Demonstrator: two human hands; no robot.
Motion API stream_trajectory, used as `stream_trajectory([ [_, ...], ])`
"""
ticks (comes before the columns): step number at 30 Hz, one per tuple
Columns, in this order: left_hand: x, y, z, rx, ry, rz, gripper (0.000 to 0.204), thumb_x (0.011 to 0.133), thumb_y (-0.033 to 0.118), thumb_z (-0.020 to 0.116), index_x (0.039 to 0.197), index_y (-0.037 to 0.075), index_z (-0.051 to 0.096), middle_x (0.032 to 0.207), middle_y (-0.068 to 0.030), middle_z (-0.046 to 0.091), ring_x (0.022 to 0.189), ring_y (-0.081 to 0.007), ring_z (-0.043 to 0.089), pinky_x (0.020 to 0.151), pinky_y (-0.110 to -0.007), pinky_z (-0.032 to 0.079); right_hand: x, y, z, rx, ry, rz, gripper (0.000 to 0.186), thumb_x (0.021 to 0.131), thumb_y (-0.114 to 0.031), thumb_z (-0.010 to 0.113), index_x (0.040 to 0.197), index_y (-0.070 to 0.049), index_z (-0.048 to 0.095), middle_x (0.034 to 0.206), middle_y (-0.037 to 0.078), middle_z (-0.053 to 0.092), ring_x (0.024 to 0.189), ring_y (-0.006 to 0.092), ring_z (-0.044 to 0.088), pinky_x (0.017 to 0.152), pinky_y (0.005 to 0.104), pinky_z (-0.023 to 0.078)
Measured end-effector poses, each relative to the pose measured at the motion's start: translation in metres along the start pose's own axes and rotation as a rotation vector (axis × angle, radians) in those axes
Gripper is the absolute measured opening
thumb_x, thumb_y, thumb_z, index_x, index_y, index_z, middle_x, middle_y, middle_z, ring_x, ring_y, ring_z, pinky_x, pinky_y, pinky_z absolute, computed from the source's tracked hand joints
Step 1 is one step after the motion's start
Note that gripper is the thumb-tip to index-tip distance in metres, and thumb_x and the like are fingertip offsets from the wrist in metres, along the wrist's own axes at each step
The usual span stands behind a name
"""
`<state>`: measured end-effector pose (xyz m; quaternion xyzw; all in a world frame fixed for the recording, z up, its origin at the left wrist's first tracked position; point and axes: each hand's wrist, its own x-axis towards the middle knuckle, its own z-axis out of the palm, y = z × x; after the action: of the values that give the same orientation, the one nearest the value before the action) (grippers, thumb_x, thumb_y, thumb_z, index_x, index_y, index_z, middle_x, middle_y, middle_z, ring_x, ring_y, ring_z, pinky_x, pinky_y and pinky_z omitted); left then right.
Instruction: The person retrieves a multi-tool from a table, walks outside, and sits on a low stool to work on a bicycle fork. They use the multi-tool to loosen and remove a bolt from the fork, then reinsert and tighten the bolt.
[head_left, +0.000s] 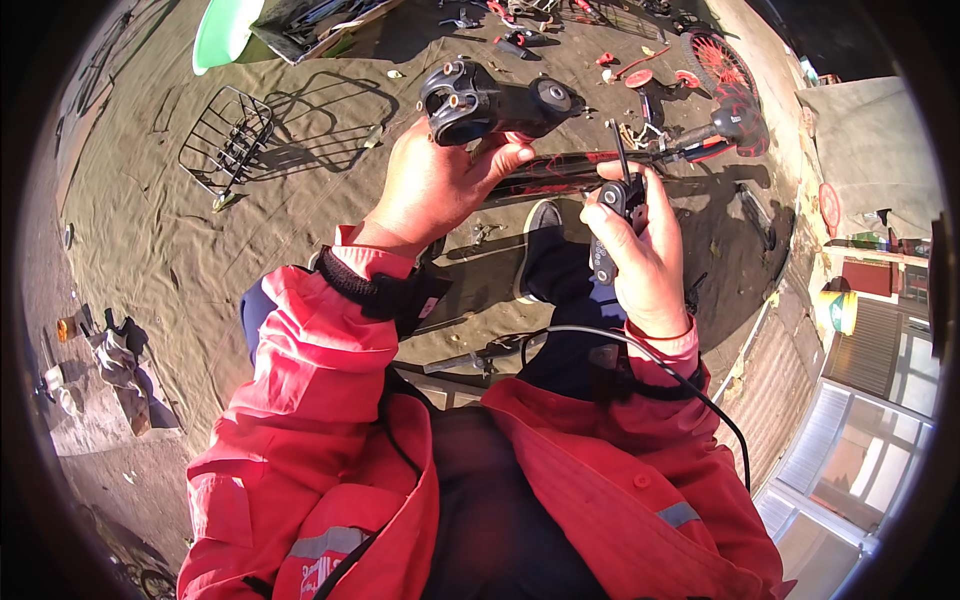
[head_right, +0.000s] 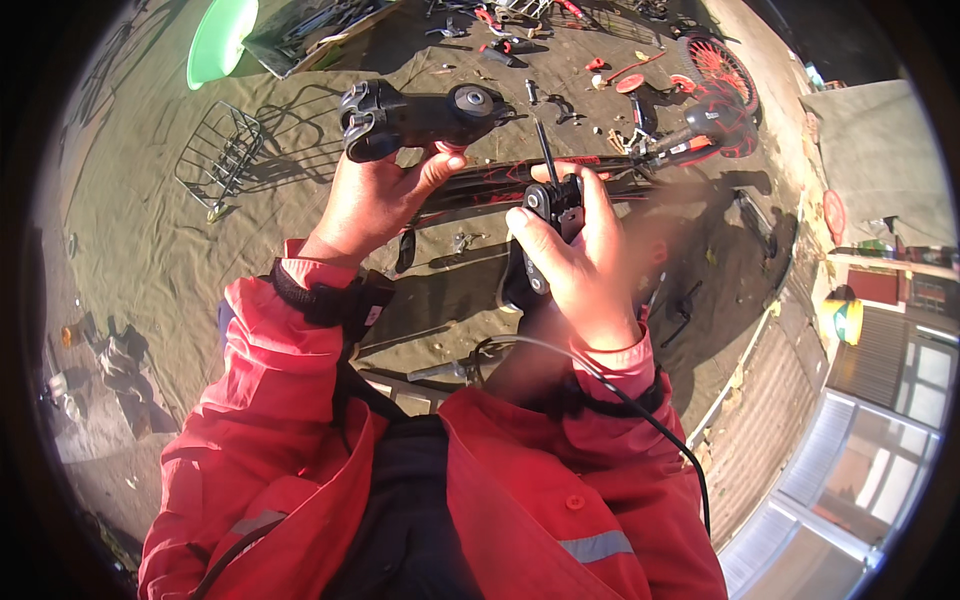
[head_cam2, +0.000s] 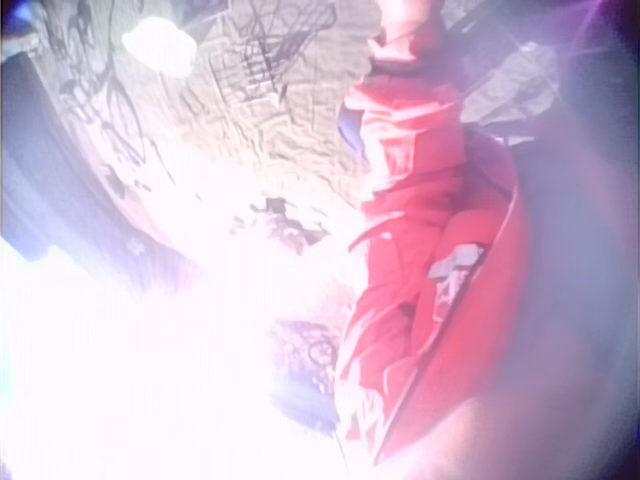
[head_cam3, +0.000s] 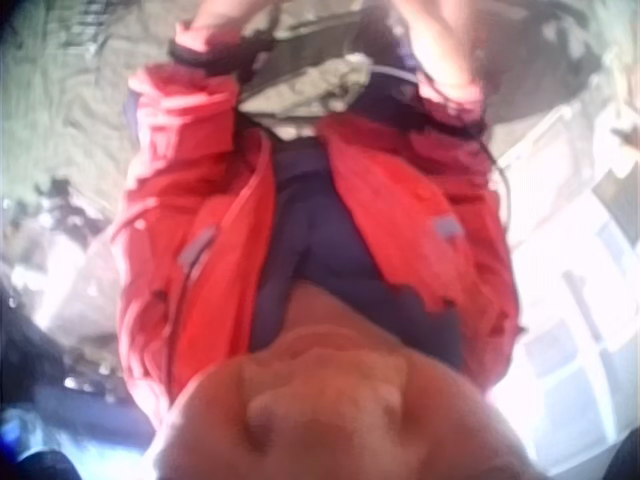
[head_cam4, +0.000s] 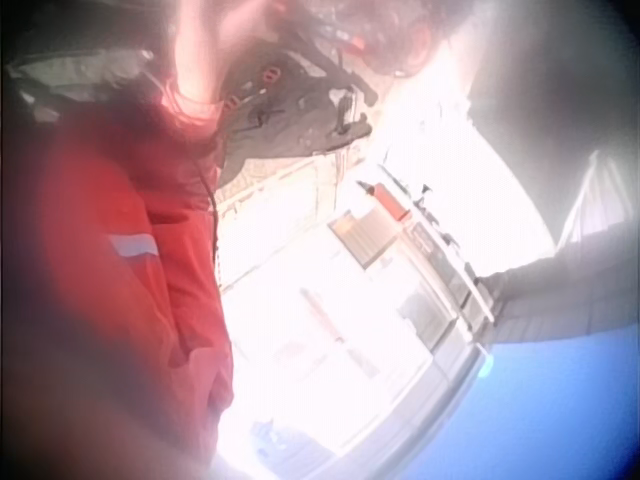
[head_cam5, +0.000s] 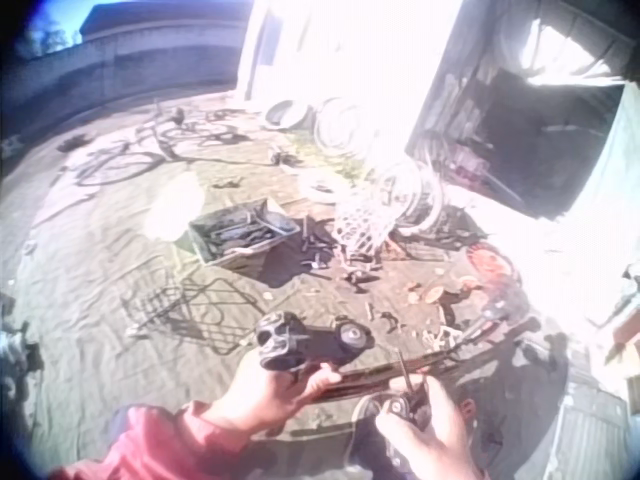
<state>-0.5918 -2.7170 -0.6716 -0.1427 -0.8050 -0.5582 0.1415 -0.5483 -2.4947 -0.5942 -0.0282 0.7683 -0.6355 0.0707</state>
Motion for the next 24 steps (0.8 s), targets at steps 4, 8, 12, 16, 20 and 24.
stream_trajectory([
  [4, 0.001, -0.001, 0.001, 0.007, 0.02, 0.079, 0.021, 0.091, 0.014, 0.081, 0.106, 0.004, 0.071, 0.094, -0.0033, 0.071, 0.089, -0.0148, 0.067, 0.084, -0.031, 0.053, -0.011, 0.009, 0.004, -0.407, 0.046, -0.215, 0.047, 0.085, -0.009, 0.081, 0.124, 0.0, 0.056, 0.101, 0.004, 0.067, 0.088, 0.0119, 0.064, 0.082, 0.0294, 0.053],
  [8, 0.001, -0.002, 0.003, -0.012, 0.013, 0.068, 0.019, 0.092, 0.012, 0.08, 0.106, 0.004, 0.07, 0.094, -0.0025, 0.07, 0.089, -0.0142, 0.066, 0.084, -0.031, 0.053, -0.004, 0.018, 0.008, -0.621, 0.086, -0.313, 0.049, 0.082, -0.013, 0.083, 0.123, -0.001, 0.059, 0.104, 0.011, 0.07, 0.093, 0.02, 0.069, 0.084, 0.0351, 0.054],
  [12, 0.0, 0.0, 0.003, -0.048, -0.001, 0.046, 0.019, 0.092, 0.011, 0.079, 0.107, 0.003, 0.07, 0.094, -0.002, 0.069, 0.089, -0.0137, 0.065, 0.084, -0.031, 0.052, 0.002, 0.023, 0.013, -0.646, 0.099, -0.228, 0.05, 0.08, -0.016, 0.084, 0.122, -0.002, 0.06, 0.103, 0.013, 0.072, 0.091, 0.0226, 0.071, 0.083, 0.0356, 0.055],
  [16, -0.001, -0.001, 0.003, -0.044, -0.005, 0.025, 0.021, 0.092, 0.02, 0.079, 0.105, 0.006, 0.072, 0.093, -0.0033, 0.071, 0.087, -0.0187, 0.067, 0.081, -0.033, 0.053, 0.009, 0.023, 0.01, -0.491, 0.135, -0.21, 0.044, 0.086, -0.016, 0.082, 0.122, -0.001, 0.061, 0.097, 0.007, 0.071, 0.084, 0.0126, 0.066, 0.078, 0.0295, 0.053],
  [20, 0.003, -0.003, 0.003, 0.001, 0.055, 0.073, 0.028, 0.09, 0.038, 0.08, 0.102, 0.013, 0.076, 0.089, -0.0063, 0.075, 0.083, -0.0295, 0.072, 0.074, -0.039, 0.056, 0.014, 0.022, 0.004, -0.214, 0.11, -0.063, 0.041, 0.09, -0.015, 0.08, 0.122, 0.001, 0.061, 0.087, 0.001, 0.068, 0.075, 0.0064, 0.061, 0.069, 0.0253, 0.051],
  [24, 0.002, -0.001, 0.001, 0.065, 0.056, 0.087, 0.029, 0.09, 0.04, 0.079, 0.103, 0.013, 0.076, 0.089, -0.0067, 0.075, 0.083, -0.0307, 0.071, 0.073, -0.04, 0.056, 0.014, 0.024, -0.001, -0.121, 0.115, -0.037, 0.046, 0.091, -0.013, 0.079, 0.13, 0.002, 0.06, 0.092, -0.002, 0.065, 0.076, 0.0037, 0.057, 0.067, 0.0221, 0.048],
])
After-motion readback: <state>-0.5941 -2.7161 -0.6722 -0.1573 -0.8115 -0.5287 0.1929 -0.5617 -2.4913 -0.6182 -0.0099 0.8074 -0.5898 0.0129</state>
